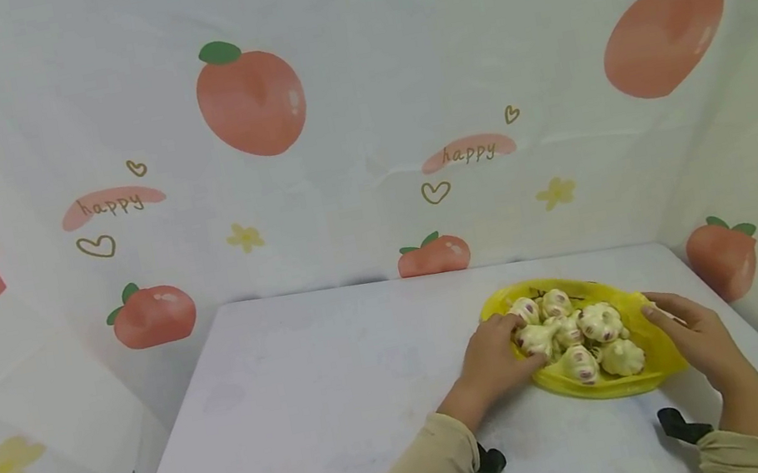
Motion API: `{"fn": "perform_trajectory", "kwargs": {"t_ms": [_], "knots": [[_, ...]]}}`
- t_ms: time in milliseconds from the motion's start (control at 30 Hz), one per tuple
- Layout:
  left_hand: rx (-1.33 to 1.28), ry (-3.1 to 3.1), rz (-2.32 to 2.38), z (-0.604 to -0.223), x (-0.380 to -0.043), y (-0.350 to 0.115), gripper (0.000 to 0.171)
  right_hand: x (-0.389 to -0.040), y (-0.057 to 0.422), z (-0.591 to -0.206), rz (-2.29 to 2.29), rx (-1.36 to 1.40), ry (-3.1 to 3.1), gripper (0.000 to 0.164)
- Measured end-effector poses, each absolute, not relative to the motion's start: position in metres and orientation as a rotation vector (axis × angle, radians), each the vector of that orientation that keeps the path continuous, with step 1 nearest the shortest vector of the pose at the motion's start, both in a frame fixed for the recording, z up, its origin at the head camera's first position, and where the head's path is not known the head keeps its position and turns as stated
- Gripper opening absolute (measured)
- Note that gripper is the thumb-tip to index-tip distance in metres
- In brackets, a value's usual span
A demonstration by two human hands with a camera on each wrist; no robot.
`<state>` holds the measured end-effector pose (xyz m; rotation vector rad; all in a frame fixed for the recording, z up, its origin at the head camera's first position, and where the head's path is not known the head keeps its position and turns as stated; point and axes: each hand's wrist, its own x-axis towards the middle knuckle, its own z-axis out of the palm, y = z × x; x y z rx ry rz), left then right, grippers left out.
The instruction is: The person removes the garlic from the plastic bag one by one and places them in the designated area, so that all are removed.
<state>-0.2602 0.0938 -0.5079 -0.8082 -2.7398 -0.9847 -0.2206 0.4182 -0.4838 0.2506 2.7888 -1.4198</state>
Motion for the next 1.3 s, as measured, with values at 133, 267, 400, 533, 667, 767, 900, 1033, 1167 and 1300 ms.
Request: {"fn": "perform_trajectory", "kwargs": {"t_ms": [133,267,400,533,667,767,900,1033,1167,1300], "knots": [[-0.811,-2.721,-1.078,-0.507,-0.262,0.091,0.051,-0.22,0.418,-0.484,-1.417,0.257,2.788,0.073],[-0.824,-2.666,-1.195,-0.505,-0.263,0.088,0.049,-0.22,0.418,-0.483,-1.416,0.259,2.783,0.075],[-0.864,-2.564,-1.314,-0.496,-0.263,0.084,0.045,-0.22,0.418,-0.482,-1.413,0.268,2.772,0.077],[-0.897,-2.456,-1.438,-0.487,-0.262,0.079,0.043,-0.219,0.418,-0.482,-1.423,0.276,2.757,0.077],[-0.902,-2.384,-1.483,-0.479,-0.262,0.071,0.043,-0.219,0.418,-0.482,-1.427,0.275,2.754,0.077],[-0.884,-2.358,-1.492,-0.476,-0.264,0.061,0.044,-0.219,0.418,-0.482,-1.424,0.277,2.753,0.077],[-0.831,-2.335,-1.537,-0.476,-0.268,0.044,0.043,-0.22,0.419,-0.482,-1.414,0.287,2.75,0.078],[-0.75,-2.346,-1.563,-0.483,-0.273,0.023,0.043,-0.221,0.419,-0.483,-1.409,0.305,2.744,0.079],[-0.657,-2.383,-1.586,-0.49,-0.274,0.002,0.044,-0.221,0.42,-0.483,-1.417,0.313,2.735,0.079],[-0.574,-2.431,-1.585,-0.496,-0.274,-0.015,0.044,-0.221,0.419,-0.484,-1.426,0.31,2.727,0.079]]}}
